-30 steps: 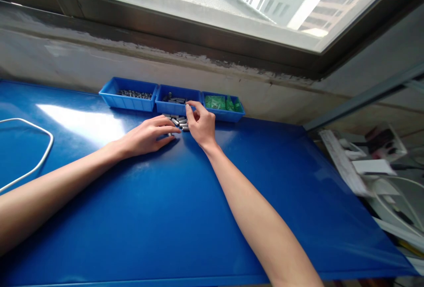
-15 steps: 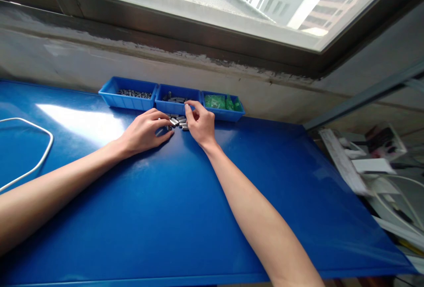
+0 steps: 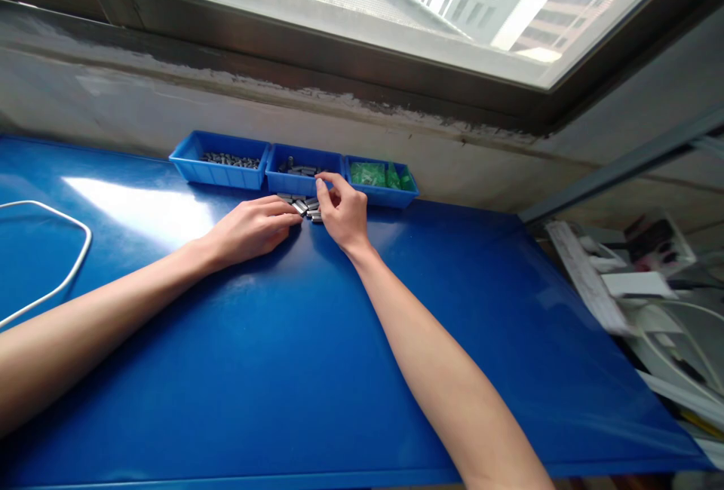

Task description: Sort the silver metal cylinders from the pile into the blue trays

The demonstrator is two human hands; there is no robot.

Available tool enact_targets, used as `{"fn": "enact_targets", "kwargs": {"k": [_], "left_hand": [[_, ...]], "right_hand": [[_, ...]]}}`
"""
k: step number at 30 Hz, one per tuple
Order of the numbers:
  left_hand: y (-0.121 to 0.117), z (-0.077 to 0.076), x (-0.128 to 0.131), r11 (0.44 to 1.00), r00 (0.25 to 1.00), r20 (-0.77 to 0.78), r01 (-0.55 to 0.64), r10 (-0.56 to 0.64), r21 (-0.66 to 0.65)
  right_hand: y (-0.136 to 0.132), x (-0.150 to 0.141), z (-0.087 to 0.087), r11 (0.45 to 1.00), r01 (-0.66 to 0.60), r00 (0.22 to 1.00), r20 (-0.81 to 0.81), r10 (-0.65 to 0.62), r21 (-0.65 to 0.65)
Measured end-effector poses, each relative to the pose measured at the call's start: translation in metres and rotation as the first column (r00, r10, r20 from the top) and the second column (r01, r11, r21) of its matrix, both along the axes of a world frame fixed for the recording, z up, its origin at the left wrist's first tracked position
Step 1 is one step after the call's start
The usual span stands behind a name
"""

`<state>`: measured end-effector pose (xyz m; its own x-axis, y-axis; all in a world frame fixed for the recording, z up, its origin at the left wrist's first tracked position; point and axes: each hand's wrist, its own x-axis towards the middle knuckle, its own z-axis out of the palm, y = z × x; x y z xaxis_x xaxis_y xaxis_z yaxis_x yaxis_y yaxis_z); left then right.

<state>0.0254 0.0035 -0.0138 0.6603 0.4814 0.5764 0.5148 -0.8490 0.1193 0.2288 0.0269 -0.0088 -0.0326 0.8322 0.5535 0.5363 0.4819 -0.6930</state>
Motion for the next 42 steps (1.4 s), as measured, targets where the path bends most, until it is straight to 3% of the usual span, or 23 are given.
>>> {"fn": "enact_targets", "kwargs": {"k": [12, 16, 20, 23, 27, 31, 39, 42], "left_hand": [[0.003, 0.0, -0.003, 0.994, 0.995, 0.04, 0.093, -0.091, -0.061], [0.005, 0.0, -0.003, 0.994, 0.981, 0.182, 0.078, -0.062, -0.081], [0.008, 0.005, -0.004, 0.978, 0.891, 0.446, 0.015, 0.081, -0.209], [0.011, 0.006, -0.005, 0.961, 0.832, 0.539, 0.025, 0.132, -0.275], [0.011, 0.006, -0.005, 0.895, 0.746, 0.632, 0.113, 0.21, -0.431], [0.011, 0.008, -0.006, 0.817, 0.69, 0.673, 0.209, 0.266, -0.537], [0.011, 0.008, -0.006, 0.793, 0.754, 0.62, 0.233, 0.219, -0.563], [0.009, 0.009, -0.005, 0.837, 0.796, 0.561, 0.136, 0.226, -0.53]], "right_hand": [[0.0, 0.0, -0.001, 1.0, 0.003, 1.0, 0.012, -0.003, 0.007], [-0.001, 0.0, 0.0, 1.0, 0.007, 1.0, 0.004, -0.007, 0.013], [-0.004, -0.002, 0.003, 1.0, 0.001, 1.0, 0.023, -0.002, 0.012], [-0.007, -0.003, 0.005, 0.999, -0.021, 0.998, 0.059, 0.019, 0.03], [-0.011, -0.004, 0.005, 0.996, -0.079, 0.987, 0.142, 0.072, 0.048], [-0.015, -0.004, 0.002, 0.972, -0.214, 0.947, 0.267, 0.18, 0.101], [-0.011, -0.005, -0.005, 0.957, -0.232, 0.941, 0.289, 0.175, 0.174], [-0.01, -0.005, -0.006, 0.954, -0.232, 0.941, 0.294, 0.171, 0.189]]}}
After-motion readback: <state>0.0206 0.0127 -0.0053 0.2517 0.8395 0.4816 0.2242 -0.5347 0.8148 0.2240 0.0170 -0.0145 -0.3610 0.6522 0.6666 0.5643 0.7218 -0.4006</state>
